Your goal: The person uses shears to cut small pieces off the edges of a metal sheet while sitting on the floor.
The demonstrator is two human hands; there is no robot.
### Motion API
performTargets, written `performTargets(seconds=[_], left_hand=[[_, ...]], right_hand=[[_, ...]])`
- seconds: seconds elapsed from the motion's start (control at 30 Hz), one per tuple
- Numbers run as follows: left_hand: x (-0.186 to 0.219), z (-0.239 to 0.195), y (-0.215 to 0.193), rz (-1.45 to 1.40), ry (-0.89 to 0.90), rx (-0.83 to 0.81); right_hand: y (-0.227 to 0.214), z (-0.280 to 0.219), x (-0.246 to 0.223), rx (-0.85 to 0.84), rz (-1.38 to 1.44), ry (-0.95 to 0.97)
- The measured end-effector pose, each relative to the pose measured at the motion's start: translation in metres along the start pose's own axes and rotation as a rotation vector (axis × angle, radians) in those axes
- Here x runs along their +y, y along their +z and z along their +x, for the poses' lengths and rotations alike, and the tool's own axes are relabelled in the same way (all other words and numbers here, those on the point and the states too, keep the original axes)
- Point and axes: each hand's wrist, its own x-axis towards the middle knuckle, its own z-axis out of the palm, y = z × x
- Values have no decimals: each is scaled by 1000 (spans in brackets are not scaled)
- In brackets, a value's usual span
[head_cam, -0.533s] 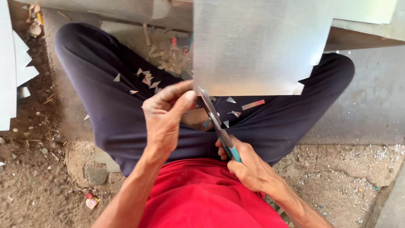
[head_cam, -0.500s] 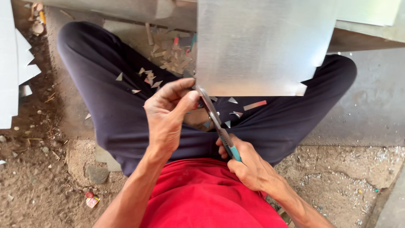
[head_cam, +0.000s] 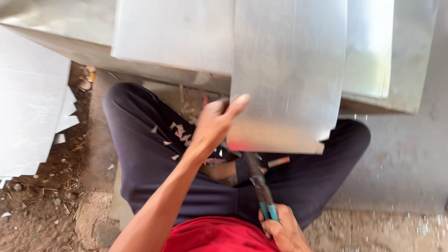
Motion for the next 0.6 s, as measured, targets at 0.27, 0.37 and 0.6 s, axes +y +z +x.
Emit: performTargets(seconds=[0.27,0.37,0.6], left_hand=[[2,-47,3,-407,52,420],[24,-72,-17,-470,0,595],[158,-79,-126,-180,144,339]], right_hand=[[8,28,48,12,175,-13],[37,6,41,352,49,-481],[9,27,-5,-51,97,186]])
